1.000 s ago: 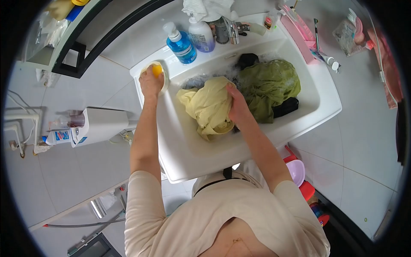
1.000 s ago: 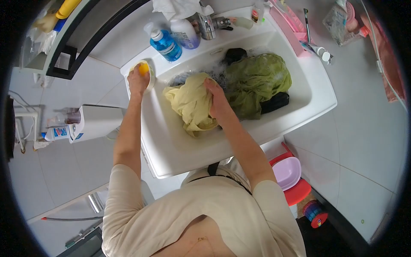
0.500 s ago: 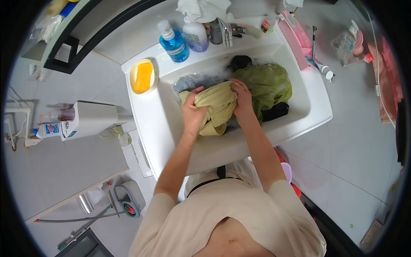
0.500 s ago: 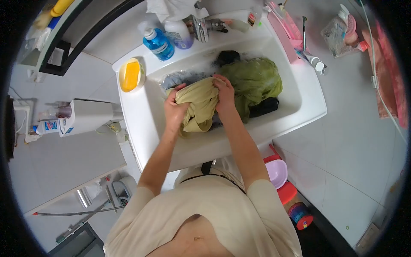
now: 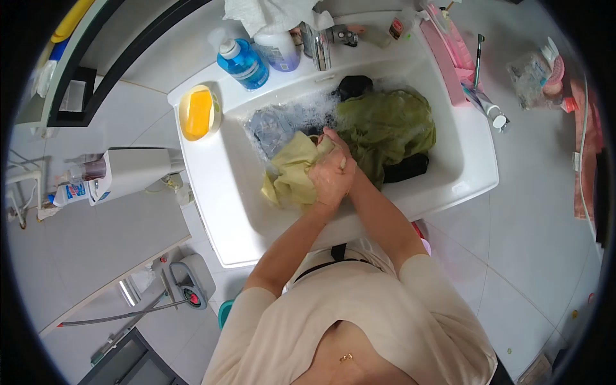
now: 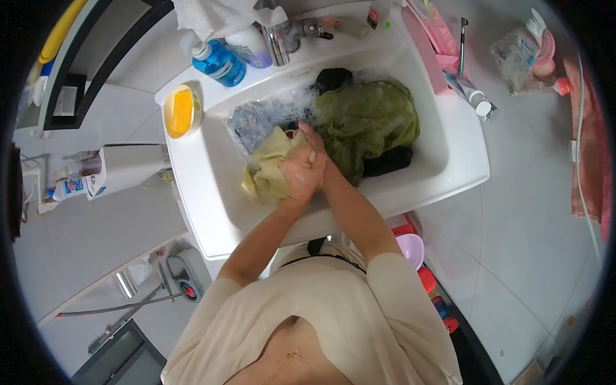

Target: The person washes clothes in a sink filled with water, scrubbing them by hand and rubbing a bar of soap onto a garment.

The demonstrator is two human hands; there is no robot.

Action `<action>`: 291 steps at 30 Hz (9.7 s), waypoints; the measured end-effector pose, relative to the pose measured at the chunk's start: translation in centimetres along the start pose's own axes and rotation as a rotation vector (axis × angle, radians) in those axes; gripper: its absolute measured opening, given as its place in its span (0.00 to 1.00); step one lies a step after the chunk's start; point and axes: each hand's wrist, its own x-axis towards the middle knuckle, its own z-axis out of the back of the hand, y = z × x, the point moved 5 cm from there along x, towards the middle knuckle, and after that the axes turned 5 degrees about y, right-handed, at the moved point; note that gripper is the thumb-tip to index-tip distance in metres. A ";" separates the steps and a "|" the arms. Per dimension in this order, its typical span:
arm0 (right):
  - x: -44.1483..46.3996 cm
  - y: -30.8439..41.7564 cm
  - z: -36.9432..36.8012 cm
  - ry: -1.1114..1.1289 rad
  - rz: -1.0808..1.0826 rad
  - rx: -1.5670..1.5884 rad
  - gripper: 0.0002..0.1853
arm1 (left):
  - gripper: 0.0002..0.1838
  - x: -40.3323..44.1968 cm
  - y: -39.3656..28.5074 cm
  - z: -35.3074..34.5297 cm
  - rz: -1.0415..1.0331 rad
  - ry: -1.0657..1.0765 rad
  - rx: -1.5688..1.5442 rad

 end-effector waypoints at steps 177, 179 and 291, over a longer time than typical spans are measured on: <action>-2.9 5.4 -8.5 -0.082 0.219 -1.706 0.15 | 0.18 4.9 2.3 7.6 -0.150 0.034 0.283; -2.4 4.4 -8.3 -0.039 0.318 -2.008 0.29 | 0.27 3.1 2.5 7.3 -0.076 0.104 0.476; -13.0 19.5 -2.8 -1.113 0.245 -1.972 0.32 | 0.14 0.7 13.7 3.0 0.719 0.192 -0.605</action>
